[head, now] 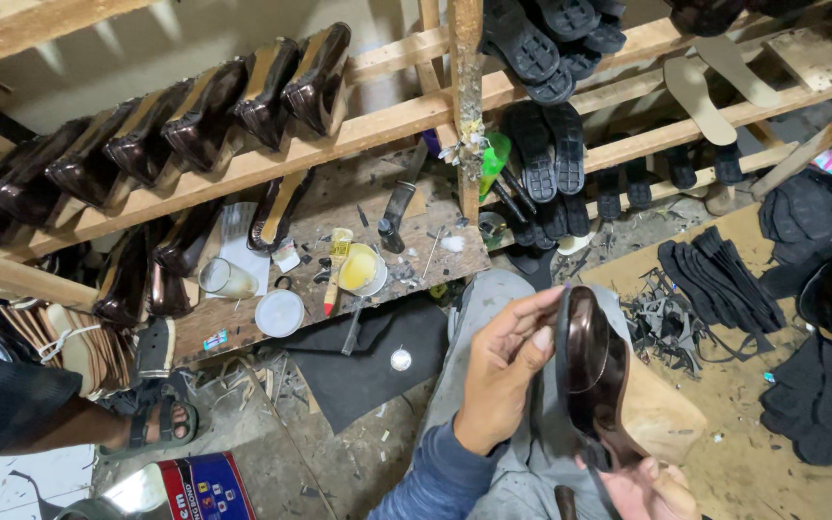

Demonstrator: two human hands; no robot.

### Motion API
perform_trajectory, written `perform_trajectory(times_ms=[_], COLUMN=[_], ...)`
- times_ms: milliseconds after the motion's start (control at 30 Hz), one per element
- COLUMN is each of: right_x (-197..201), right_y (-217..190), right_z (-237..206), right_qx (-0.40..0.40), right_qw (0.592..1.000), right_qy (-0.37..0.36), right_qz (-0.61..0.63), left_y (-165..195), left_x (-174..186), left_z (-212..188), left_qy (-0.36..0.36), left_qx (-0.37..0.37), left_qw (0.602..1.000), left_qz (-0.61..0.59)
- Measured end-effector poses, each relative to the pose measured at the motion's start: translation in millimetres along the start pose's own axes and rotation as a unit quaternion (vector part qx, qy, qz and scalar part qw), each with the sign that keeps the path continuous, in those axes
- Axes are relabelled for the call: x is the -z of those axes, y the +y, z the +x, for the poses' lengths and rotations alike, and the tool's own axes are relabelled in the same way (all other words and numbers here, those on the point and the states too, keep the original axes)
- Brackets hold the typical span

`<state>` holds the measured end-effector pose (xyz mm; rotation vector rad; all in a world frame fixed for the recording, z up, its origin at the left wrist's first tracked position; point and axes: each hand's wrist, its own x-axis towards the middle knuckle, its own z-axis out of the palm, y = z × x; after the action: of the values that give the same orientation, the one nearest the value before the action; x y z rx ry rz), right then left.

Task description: The person sits on the floor of a shoe workshop and attaches a rubber sole to a lasted shoe upper, pressing and aligning the sole against the shoe body. They then use a hand tool to press and smooth the sole edges and trim excess material, working the shoe on their lap.

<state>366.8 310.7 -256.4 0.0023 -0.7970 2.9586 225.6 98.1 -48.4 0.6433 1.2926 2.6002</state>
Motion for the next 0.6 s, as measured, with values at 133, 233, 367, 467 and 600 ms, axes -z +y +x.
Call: perform_trajectory(times_ms=[133,233,367,467,600], right_x=[-12.3,-11.7,4.6,22.4,39.1], right_y=[-3.1,-5.0,-2.4,3.2,9.4], right_z=[6.5,10.5,8.6,1.2,-5.3], right_qx=[0.033,0.039,0.046,0.081,0.094], right_qw=[0.996,0.998,0.998,0.981,0.969], right_qy=[0.049,0.008,0.035,0.13,0.175], right_qz=[-0.07,-0.041,-0.033,-0.12,-0.145], left_y=[-4.3,-3.5,2.9,5.3,2.7], left_x=[-4.2,-9.3,-9.4,-8.5,-9.2], left_z=[-5.7,-7.6,-4.5,-1.1,4.8], left_qy=[0.01,0.028,0.022,0.037,0.049], left_qx=[0.004,0.019,-0.067,-0.029,-0.03], left_qw=[0.999,0.998,0.987,0.991,0.997], left_qz=[0.043,0.052,0.144,0.127,0.057])
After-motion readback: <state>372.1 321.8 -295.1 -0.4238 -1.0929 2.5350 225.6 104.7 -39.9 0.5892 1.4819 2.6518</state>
